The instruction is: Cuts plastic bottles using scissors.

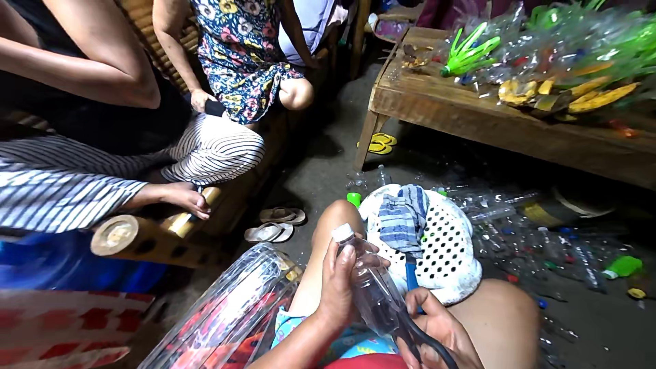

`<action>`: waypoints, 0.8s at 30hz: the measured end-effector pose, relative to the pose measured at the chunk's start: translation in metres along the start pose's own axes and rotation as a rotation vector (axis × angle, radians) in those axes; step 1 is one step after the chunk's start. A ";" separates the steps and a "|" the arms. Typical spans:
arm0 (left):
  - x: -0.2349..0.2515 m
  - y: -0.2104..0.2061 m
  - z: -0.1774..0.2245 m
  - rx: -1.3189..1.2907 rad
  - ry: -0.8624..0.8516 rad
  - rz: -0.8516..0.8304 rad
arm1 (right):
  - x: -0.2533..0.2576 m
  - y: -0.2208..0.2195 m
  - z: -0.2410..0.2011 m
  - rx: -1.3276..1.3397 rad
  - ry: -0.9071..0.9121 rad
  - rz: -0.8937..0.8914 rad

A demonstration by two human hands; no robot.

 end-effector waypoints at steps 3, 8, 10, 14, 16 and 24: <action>0.000 -0.001 0.002 -0.005 -0.016 -0.026 | -0.003 -0.002 0.001 0.011 -0.009 -0.002; -0.002 -0.002 -0.001 -0.014 0.012 -0.033 | -0.004 -0.004 0.001 -0.007 -0.021 -0.008; -0.003 -0.003 0.000 -0.023 0.013 -0.035 | -0.005 -0.004 0.000 -0.016 -0.022 -0.016; -0.003 -0.003 0.000 0.000 0.008 -0.034 | -0.006 -0.003 -0.002 -0.024 -0.019 -0.025; -0.003 -0.002 -0.001 -0.008 0.019 -0.029 | -0.006 -0.003 -0.003 -0.032 -0.007 -0.035; -0.006 -0.009 -0.003 0.048 -0.005 -0.086 | -0.003 0.000 -0.010 -0.083 -0.052 0.011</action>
Point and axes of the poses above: each hand's wrist, its own x-axis towards the middle knuckle, its own y-axis out of the back of the hand, z = x × y, the point moved 10 cm from there along x, towards the middle knuckle, and after that the axes turned 13 degrees about x, right-handed, at the moved point
